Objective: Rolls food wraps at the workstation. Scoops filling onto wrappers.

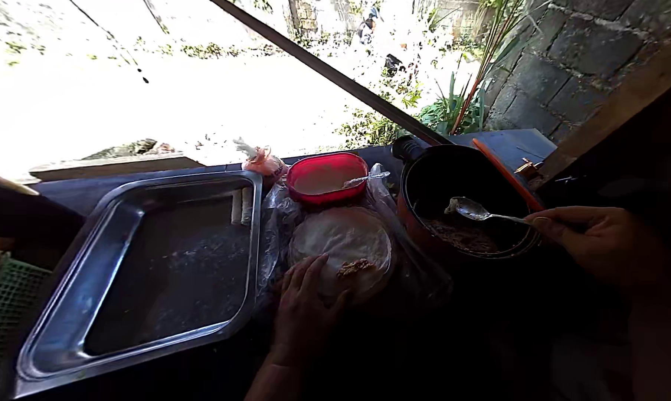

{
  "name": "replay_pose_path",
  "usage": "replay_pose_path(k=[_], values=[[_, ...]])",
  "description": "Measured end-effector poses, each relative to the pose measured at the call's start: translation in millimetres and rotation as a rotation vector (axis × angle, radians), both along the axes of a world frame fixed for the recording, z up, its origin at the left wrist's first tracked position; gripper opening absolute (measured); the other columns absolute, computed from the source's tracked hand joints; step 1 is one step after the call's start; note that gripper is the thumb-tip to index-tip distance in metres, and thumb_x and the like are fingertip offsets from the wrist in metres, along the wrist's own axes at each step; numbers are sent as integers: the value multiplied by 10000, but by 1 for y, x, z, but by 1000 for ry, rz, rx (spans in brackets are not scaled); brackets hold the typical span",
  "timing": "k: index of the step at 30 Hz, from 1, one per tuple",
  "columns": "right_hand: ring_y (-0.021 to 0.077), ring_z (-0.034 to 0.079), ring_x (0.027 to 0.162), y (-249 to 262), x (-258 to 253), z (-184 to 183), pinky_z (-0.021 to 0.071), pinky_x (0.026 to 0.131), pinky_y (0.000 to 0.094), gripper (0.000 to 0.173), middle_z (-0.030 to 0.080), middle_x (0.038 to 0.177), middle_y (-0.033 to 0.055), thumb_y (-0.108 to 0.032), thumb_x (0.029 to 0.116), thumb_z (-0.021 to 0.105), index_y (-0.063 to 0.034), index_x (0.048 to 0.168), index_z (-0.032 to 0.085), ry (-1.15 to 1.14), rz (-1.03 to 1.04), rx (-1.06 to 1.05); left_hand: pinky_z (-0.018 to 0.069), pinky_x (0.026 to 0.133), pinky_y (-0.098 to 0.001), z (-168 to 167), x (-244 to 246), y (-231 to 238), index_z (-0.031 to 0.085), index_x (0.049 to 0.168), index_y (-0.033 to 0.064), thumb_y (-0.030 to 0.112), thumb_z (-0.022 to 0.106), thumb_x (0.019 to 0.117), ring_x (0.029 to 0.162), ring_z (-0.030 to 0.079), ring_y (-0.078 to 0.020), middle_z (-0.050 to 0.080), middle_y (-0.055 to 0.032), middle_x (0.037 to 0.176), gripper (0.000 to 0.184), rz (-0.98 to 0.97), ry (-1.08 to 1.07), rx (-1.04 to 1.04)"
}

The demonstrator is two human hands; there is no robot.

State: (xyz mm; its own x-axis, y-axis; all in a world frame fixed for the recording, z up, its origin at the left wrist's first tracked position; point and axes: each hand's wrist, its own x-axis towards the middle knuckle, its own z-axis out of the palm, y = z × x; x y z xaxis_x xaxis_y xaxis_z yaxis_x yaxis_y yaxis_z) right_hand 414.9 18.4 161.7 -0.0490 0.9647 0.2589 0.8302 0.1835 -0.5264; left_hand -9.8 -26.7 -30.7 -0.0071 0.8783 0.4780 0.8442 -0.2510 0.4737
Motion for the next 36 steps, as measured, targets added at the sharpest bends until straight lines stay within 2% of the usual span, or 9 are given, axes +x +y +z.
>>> replay_pose_path(k=[6, 11, 14, 16, 18, 20, 23, 26, 36], values=[[15, 696, 785, 1, -21, 16, 582, 705, 214, 274, 765, 905, -39, -384, 981, 637, -164, 1006, 798, 28, 137, 69, 426, 1095, -526, 0, 1, 2, 611, 1393, 190, 671, 673, 819, 1312, 566, -251, 646, -42, 1366, 751, 11, -6, -18], [-22, 693, 810, -3, -78, 18, 586, 720, 193, 250, 763, 915, -88, -388, 989, 617, -213, 1008, 794, -21, 255, 20, 420, 1102, -526, 2, 1, 1, 595, 1412, 196, 656, 678, 826, 1326, 556, -248, 637, -34, 1381, 750, 10, 1, -54], [-57, 666, 786, -5, -115, 3, 572, 702, 186, 259, 747, 894, -118, -394, 1002, 578, -251, 1000, 794, -156, 310, -19, 424, 1092, -525, 3, 1, 1, 597, 1409, 204, 650, 676, 826, 1321, 558, -244, 637, -28, 1379, 738, 14, -3, -63], [-25, 677, 817, -4, -134, -14, 582, 734, 239, 276, 750, 906, -104, -393, 1004, 554, -261, 1000, 797, -264, 351, -32, 425, 1088, -522, 4, 1, 1, 599, 1407, 205, 655, 671, 827, 1315, 562, -244, 643, -26, 1371, 737, 15, -1, -63], [74, 704, 862, -2, -149, -32, 595, 765, 359, 292, 750, 916, -60, -391, 1011, 537, -256, 1022, 796, -385, 384, -34, 427, 1083, -519, 4, 1, 1, 604, 1400, 200, 647, 674, 827, 1307, 568, -242, 647, -28, 1363, 730, 15, 0, -58], [153, 685, 801, -4, -158, -46, 575, 689, 407, 290, 693, 853, -17, -368, 1013, 534, -243, 1044, 794, -502, 395, 9, 428, 1078, -515, 4, 2, 1, 599, 1402, 208, 647, 672, 829, 1308, 567, -235, 643, -20, 1370, 726, 17, 7, -60], [187, 677, 768, -10, -162, -45, 566, 631, 393, 298, 667, 830, 8, -344, 1023, 519, -228, 1053, 792, -590, 377, 146, 427, 1073, -523, 2, 1, 1, 594, 1407, 212, 634, 677, 833, 1314, 565, -234, 640, -17, 1376, 718, 15, 0, -56], [200, 678, 784, -14, -161, -42, 565, 647, 374, 294, 672, 843, 26, -315, 1032, 524, -206, 1055, 796, -628, 360, 242, 423, 1079, -517, 2, 2, 1, 591, 1412, 227, 633, 676, 828, 1322, 558, -227, 637, -4, 1380, 716, 22, -3, -61], [221, 658, 787, -26, -171, -46, 553, 660, 361, 248, 661, 848, 45, -210, 1017, 551, -188, 1075, 791, -624, 407, 341, 419, 1093, -504, 2, 2, 3, 596, 1409, 227, 658, 653, 833, 1332, 551, -224, 634, 2, 1386, 722, 11, 14, -72]])
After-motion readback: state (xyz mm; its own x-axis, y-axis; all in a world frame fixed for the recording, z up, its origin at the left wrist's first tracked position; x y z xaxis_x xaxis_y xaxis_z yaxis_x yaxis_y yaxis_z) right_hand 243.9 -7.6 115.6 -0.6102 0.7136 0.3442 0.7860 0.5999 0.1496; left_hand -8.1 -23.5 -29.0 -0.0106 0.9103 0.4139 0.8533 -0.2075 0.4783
